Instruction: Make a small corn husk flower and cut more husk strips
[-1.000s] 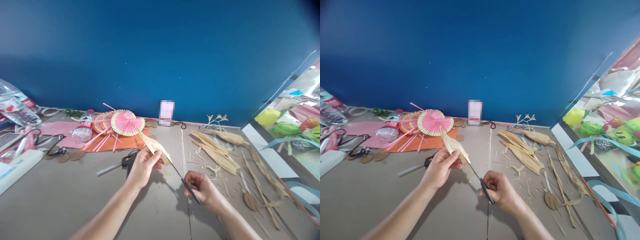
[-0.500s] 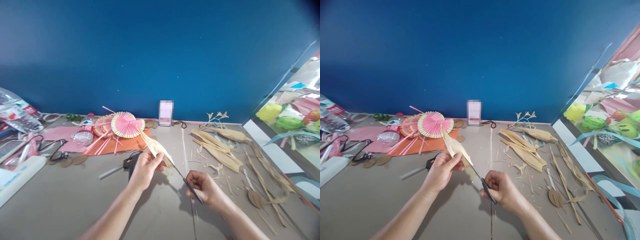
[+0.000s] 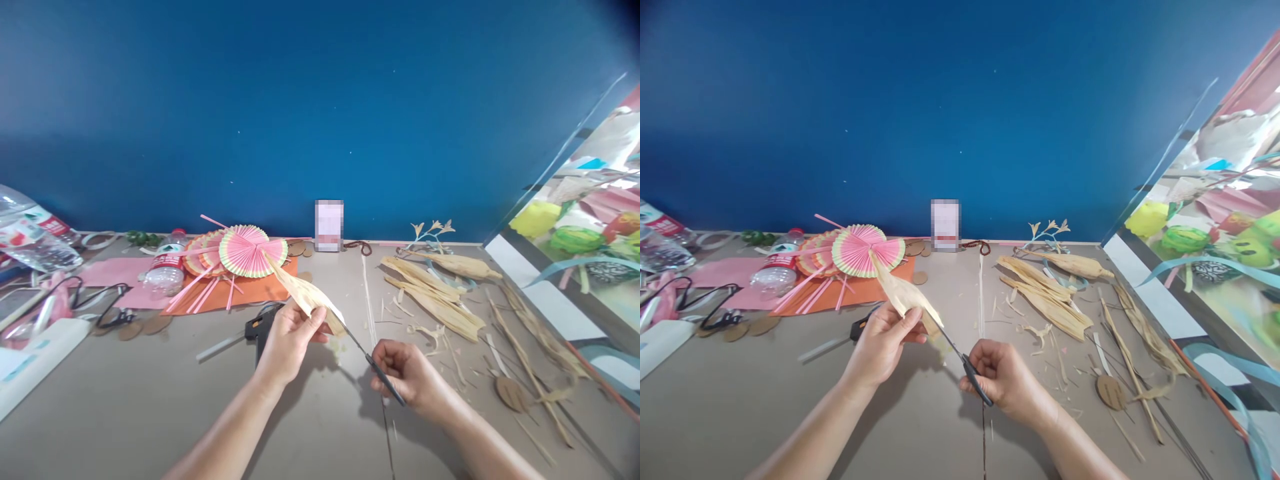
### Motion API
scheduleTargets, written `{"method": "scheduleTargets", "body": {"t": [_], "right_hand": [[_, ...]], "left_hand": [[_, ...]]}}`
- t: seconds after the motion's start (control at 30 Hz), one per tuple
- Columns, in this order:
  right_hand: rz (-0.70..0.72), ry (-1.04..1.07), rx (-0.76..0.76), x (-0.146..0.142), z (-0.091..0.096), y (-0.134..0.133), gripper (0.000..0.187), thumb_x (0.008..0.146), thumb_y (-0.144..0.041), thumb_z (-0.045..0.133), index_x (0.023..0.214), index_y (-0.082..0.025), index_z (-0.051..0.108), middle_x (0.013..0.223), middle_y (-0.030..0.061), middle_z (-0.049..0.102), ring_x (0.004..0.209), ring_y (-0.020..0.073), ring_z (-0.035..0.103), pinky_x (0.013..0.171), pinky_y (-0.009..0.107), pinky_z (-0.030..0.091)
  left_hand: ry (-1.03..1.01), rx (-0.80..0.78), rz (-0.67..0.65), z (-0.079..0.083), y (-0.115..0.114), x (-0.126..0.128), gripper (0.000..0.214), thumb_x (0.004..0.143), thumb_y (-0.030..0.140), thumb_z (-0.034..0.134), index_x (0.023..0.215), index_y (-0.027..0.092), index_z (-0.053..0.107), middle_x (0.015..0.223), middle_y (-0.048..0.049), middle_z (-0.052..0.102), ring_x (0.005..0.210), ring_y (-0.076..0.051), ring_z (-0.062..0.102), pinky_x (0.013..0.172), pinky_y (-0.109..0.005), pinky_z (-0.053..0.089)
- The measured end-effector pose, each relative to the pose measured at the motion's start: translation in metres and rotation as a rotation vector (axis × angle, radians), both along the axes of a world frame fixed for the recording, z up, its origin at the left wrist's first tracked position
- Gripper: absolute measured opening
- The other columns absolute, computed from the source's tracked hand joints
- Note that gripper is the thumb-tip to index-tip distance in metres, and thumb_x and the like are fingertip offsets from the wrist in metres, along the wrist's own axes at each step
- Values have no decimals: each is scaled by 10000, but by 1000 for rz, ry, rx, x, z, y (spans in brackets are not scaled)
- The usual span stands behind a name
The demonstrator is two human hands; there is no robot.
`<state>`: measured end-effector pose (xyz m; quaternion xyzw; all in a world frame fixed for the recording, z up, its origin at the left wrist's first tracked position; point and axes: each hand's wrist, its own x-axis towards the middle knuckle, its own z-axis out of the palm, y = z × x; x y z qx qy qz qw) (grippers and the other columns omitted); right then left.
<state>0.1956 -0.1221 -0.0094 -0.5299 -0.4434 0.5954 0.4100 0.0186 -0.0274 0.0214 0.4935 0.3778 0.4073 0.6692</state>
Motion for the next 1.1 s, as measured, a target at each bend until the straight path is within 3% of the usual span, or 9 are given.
{"method": "scheduleTargets", "body": {"t": [0.63,1.1], "right_hand": [[-32,-34,-7,-4,4,0,406,530,-405,748,613,-156,438,461,-94,342,433,35,261,411,184,212],[-46,-17,-3,-4,2,0,414,529,-436,739,628,-160,446,472,-83,369,442,46,288,412,183,243]], "left_hand": [[10,42,54,-1,-2,1,229,676,342,636,756,143,554,684,-14,602,611,-124,584,519,-211,491],[20,22,-27,-1,-2,0,199,658,333,653,716,146,616,699,-36,637,650,-151,591,543,-225,479]]}}
